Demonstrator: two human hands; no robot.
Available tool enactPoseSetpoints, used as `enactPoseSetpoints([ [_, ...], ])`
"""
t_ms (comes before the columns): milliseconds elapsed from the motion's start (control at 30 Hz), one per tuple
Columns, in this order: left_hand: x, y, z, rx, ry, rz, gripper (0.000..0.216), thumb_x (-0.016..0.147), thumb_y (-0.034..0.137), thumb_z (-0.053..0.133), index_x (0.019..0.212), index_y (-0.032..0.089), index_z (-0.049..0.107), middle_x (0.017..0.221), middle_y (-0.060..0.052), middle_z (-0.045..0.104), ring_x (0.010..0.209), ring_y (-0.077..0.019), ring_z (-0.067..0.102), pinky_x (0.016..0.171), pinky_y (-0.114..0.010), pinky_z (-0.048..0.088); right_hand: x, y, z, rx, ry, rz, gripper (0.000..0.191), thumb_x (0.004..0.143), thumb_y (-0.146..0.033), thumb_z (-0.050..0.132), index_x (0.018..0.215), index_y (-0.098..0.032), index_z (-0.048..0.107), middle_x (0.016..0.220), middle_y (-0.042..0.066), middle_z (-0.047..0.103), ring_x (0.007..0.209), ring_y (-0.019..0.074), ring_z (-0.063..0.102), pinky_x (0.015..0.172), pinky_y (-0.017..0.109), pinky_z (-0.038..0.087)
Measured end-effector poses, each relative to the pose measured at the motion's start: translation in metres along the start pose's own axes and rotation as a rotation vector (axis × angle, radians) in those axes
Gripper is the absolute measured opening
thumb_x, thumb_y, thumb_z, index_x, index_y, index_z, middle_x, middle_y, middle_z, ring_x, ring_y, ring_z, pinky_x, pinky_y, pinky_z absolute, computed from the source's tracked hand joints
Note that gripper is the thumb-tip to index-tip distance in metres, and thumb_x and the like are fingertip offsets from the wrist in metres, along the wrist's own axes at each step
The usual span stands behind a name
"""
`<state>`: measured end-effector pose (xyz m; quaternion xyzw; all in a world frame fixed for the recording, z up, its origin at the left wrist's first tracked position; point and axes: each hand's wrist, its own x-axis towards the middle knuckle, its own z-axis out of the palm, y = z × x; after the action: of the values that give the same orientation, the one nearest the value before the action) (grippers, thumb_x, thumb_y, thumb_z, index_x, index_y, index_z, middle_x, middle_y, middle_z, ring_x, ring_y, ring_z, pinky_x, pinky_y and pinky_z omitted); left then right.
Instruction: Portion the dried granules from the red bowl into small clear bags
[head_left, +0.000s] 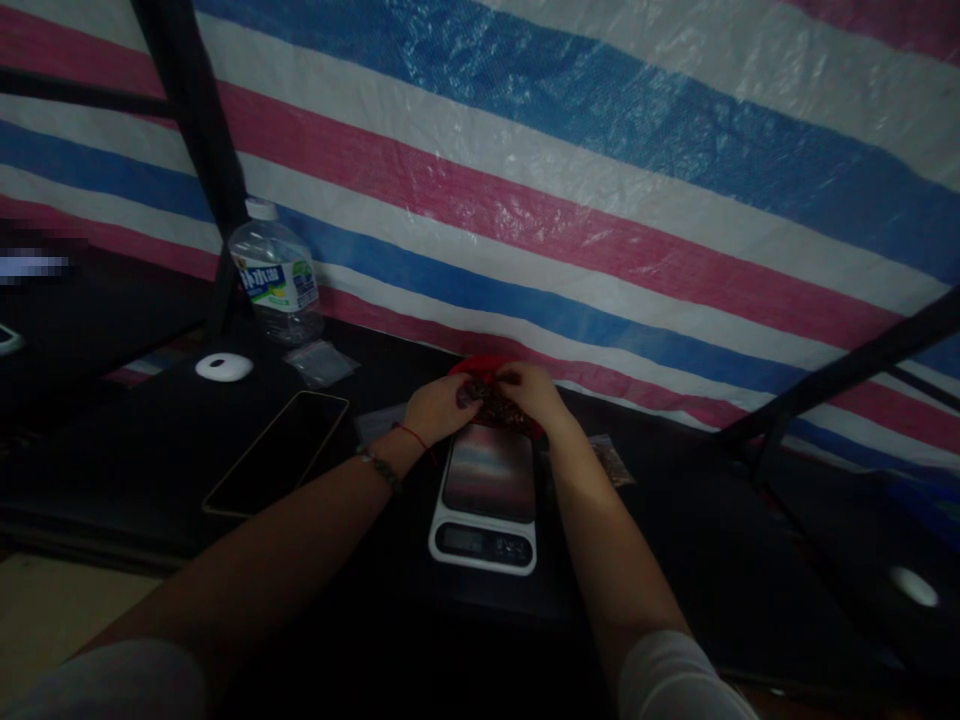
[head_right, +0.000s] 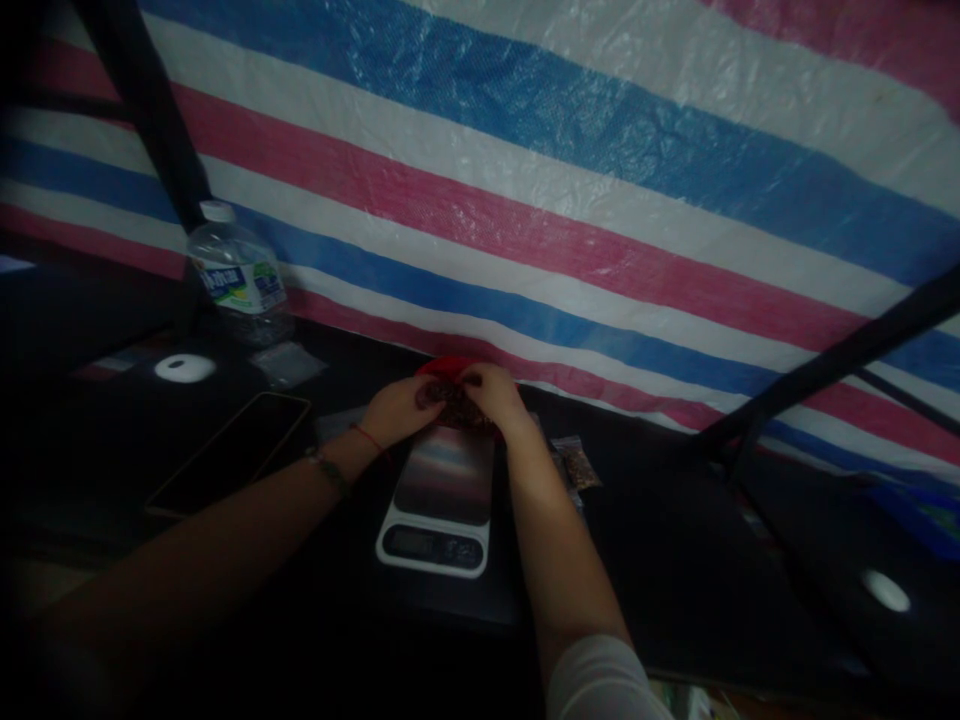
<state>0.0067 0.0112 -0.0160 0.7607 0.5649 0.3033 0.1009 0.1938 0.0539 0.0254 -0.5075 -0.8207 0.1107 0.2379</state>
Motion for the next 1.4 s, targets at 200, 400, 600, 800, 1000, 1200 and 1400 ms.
enactPoseSetpoints([
  [200, -0.001, 0.005, -0.002, 0.018, -0.056, 0.005, 0.032, 0.084, 0.046, 0.052, 0.106, 0.026, 0.061, 0.1, -0.004, 0.069, 0.091, -0.0228, 0.065, 0.077, -0.03, 0.049, -0.005, -0.027, -0.006, 0.083, -0.046, -0.084, 0.024, 0.078, -0.013, 0.058, 0.098, -0.02, 0.071, 0.101, 0.003, 0.07, 0.095, 0.0164, 0.063, 0.088, 0.027, 0.045],
  [400, -0.002, 0.007, -0.001, 0.011, -0.045, 0.006, 0.033, 0.085, 0.047, 0.051, 0.107, 0.025, 0.061, 0.102, -0.005, 0.069, 0.092, -0.0227, 0.065, 0.078, -0.03, 0.048, -0.004, -0.032, -0.003, 0.013, -0.1, -0.173, 0.029, 0.075, -0.01, 0.062, 0.101, -0.021, 0.071, 0.107, 0.004, 0.068, 0.103, 0.0179, 0.059, 0.095, 0.029, 0.042],
  [600, -0.002, 0.006, 0.0, 0.009, -0.049, 0.013, 0.034, 0.085, 0.048, 0.051, 0.107, 0.025, 0.06, 0.099, -0.005, 0.069, 0.089, -0.0233, 0.066, 0.074, -0.03, 0.048, -0.003, -0.029, -0.002, -0.002, -0.064, -0.149, 0.02, 0.073, -0.011, 0.063, 0.09, -0.018, 0.071, 0.093, 0.004, 0.068, 0.09, 0.0174, 0.06, 0.084, 0.029, 0.045],
  [800, -0.003, 0.009, -0.002, 0.003, -0.077, -0.007, 0.037, 0.084, 0.047, 0.052, 0.114, 0.026, 0.058, 0.101, -0.005, 0.069, 0.089, -0.0242, 0.066, 0.073, -0.03, 0.048, -0.004, -0.035, -0.003, 0.049, -0.049, -0.117, 0.017, 0.077, -0.012, 0.062, 0.09, -0.019, 0.071, 0.095, 0.003, 0.068, 0.091, 0.0161, 0.06, 0.086, 0.028, 0.044],
  [1000, -0.003, 0.008, -0.001, -0.013, -0.069, -0.006, 0.043, 0.083, 0.045, 0.054, 0.121, 0.026, 0.055, 0.104, -0.006, 0.069, 0.092, -0.0251, 0.067, 0.076, -0.031, 0.049, -0.004, -0.033, -0.002, 0.104, -0.035, -0.136, 0.026, 0.078, -0.008, 0.054, 0.095, -0.019, 0.07, 0.099, 0.003, 0.069, 0.095, 0.0157, 0.06, 0.09, 0.028, 0.044],
  [1200, -0.003, 0.008, 0.0, -0.053, -0.071, -0.02, 0.045, 0.083, 0.042, 0.055, 0.125, 0.025, 0.052, 0.11, -0.006, 0.068, 0.099, -0.0247, 0.065, 0.081, -0.031, 0.049, -0.001, -0.026, -0.001, 0.128, 0.023, -0.138, 0.035, 0.079, -0.003, 0.045, 0.096, -0.02, 0.071, 0.101, 0.003, 0.069, 0.098, 0.0146, 0.061, 0.094, 0.028, 0.043],
  [1400, -0.002, 0.005, 0.001, -0.093, -0.015, 0.003, 0.048, 0.082, 0.037, 0.056, 0.128, 0.025, 0.049, 0.117, -0.006, 0.065, 0.104, -0.0236, 0.064, 0.088, -0.031, 0.048, -0.001, -0.023, -0.005, 0.098, 0.073, -0.034, 0.033, 0.081, -0.008, 0.046, 0.1, -0.02, 0.07, 0.106, 0.004, 0.069, 0.103, 0.0165, 0.061, 0.096, 0.03, 0.043],
])
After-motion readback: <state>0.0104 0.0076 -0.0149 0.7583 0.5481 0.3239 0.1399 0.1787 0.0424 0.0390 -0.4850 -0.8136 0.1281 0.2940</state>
